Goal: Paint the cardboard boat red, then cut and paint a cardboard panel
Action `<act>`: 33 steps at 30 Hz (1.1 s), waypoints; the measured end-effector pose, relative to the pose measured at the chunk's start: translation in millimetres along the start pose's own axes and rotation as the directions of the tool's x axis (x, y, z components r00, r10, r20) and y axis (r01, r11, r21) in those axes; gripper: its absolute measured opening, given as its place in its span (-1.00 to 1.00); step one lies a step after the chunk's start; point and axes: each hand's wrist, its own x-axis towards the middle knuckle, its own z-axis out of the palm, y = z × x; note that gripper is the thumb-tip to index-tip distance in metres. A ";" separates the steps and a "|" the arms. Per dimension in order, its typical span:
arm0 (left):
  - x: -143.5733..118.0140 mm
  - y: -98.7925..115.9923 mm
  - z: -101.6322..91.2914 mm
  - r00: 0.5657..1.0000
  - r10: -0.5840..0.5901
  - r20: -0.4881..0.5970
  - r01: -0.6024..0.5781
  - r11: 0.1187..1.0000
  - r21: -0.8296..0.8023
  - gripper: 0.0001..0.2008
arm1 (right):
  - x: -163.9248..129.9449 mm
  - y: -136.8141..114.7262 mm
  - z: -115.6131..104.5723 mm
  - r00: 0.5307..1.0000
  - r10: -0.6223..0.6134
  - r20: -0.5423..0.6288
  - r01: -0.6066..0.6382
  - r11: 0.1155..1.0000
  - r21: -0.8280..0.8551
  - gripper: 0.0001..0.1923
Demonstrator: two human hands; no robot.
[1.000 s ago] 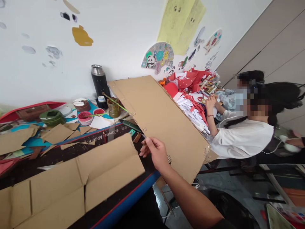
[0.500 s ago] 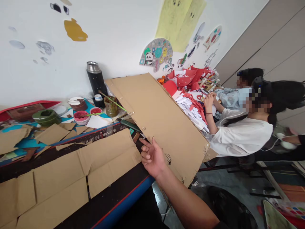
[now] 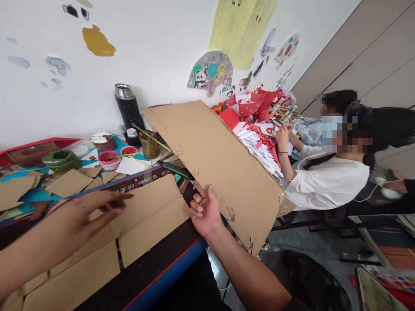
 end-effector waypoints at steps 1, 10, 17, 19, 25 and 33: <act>10.7 10.2 14.6 0.994 0.018 0.104 -0.014 0.999 -0.043 -0.46 | 0.2 0.8 -0.1 1.000 -0.007 0.000 0.007 1.000 -0.016 -0.51; 107.4 99.7 121.2 0.957 -0.014 0.288 0.220 0.683 -0.697 -0.58 | 3.3 3.8 -4.7 0.998 -0.031 0.055 0.036 0.995 -0.098 -0.51; 123.9 116.4 142.9 0.953 -0.171 0.249 0.298 0.401 -0.866 -0.74 | 2.8 6.8 -9.8 0.993 -0.024 0.113 0.040 0.990 -0.135 -0.45; 122.9 118.2 141.5 0.962 -0.179 0.207 0.259 0.347 -0.901 -0.76 | 1.2 7.1 -9.9 0.991 -0.023 0.132 0.043 0.988 -0.151 -0.43; 116.8 133.7 129.2 0.981 -0.166 0.103 0.142 0.244 -0.959 -0.76 | -9.0 -3.7 -2.6 0.977 -0.116 0.179 0.150 0.971 -0.188 -0.36; 89.3 137.9 144.6 0.998 0.009 0.056 0.048 0.393 -0.918 -0.88 | -22.9 -39.3 24.7 0.913 -0.353 0.204 0.405 0.845 -0.349 -0.53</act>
